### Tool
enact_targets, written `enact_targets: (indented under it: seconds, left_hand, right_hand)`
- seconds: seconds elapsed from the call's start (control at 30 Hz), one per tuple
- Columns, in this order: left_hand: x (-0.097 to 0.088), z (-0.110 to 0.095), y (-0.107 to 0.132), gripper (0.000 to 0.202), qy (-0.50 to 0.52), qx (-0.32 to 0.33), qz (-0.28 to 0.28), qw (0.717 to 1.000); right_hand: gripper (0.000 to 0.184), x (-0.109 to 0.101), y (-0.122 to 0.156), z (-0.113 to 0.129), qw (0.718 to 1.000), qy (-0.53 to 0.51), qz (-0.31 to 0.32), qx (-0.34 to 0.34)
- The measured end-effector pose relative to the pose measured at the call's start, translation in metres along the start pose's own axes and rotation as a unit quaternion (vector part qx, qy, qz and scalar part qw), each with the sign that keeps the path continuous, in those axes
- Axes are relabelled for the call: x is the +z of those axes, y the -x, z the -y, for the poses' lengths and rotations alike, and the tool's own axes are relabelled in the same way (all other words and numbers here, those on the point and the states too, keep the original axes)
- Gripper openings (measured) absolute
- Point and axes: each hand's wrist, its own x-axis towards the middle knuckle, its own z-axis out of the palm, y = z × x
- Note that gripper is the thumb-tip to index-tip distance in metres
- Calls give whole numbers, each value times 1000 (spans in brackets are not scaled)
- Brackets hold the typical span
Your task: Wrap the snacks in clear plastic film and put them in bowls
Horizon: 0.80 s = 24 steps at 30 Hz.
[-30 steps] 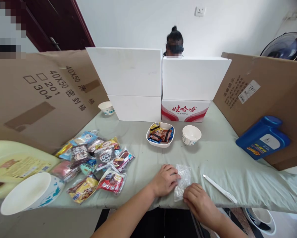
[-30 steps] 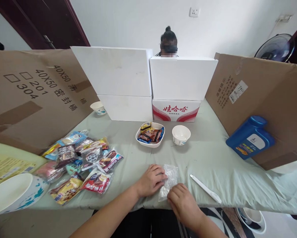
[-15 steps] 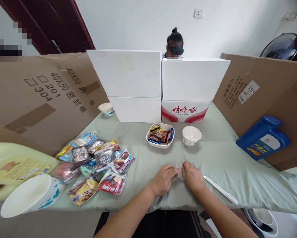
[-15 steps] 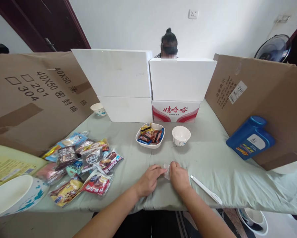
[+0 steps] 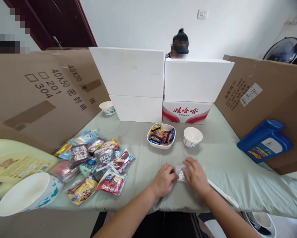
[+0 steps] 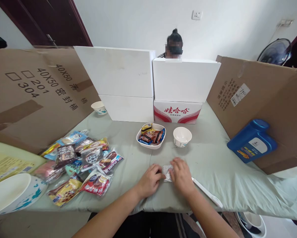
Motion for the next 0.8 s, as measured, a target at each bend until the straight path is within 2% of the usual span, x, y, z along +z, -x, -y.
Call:
enact_targets:
  seconds: [0.07,0.1,0.2,0.3,0.37,0.5,0.6,0.63,0.7,0.77,0.8]
  left_hand:
    - [-2,3,0,31,36,-29,-57,997]
    - [-3,5,0,29,50,-56,-99,992]
    - [-7,11,0,26,72,-132,-204,967]
    - [-10,16,0,21,86,-152,-232,957]
    - [-10,17,0,20,96,-156,-236,955]
    - [-8,19,-1,18,116,-165,-237,950]
    - [-7,20,-2,19,127,-174,-224,950]
    - [-7,20,-2,18,130,-175,-217,952]
    - [-7,20,-3,17,132,-175,-202,955]
    - [-7,20,-3,17,133,-174,-190,957]
    - [-7,20,-3,17,133,-175,-186,958]
  right_hand:
    - [58,5,7,12,994,-30,36,-99]
    - [68,7,10,17,989,-40,60,-126]
    - [79,9,11,27,984,-46,132,-107]
    - [76,5,9,29,981,-54,164,-92]
    - [66,2,12,29,986,-52,137,-75]
    - [43,0,29,26,997,-52,41,-33]
    - [30,-9,31,14,991,-97,34,-89]
    - [31,-15,26,7,987,-112,23,-110]
    - [32,-33,5,-12,985,-119,-38,-120]
    - [30,-53,-30,-32,986,-86,-126,-72]
    - [30,-63,-50,-42,988,-52,-142,-25]
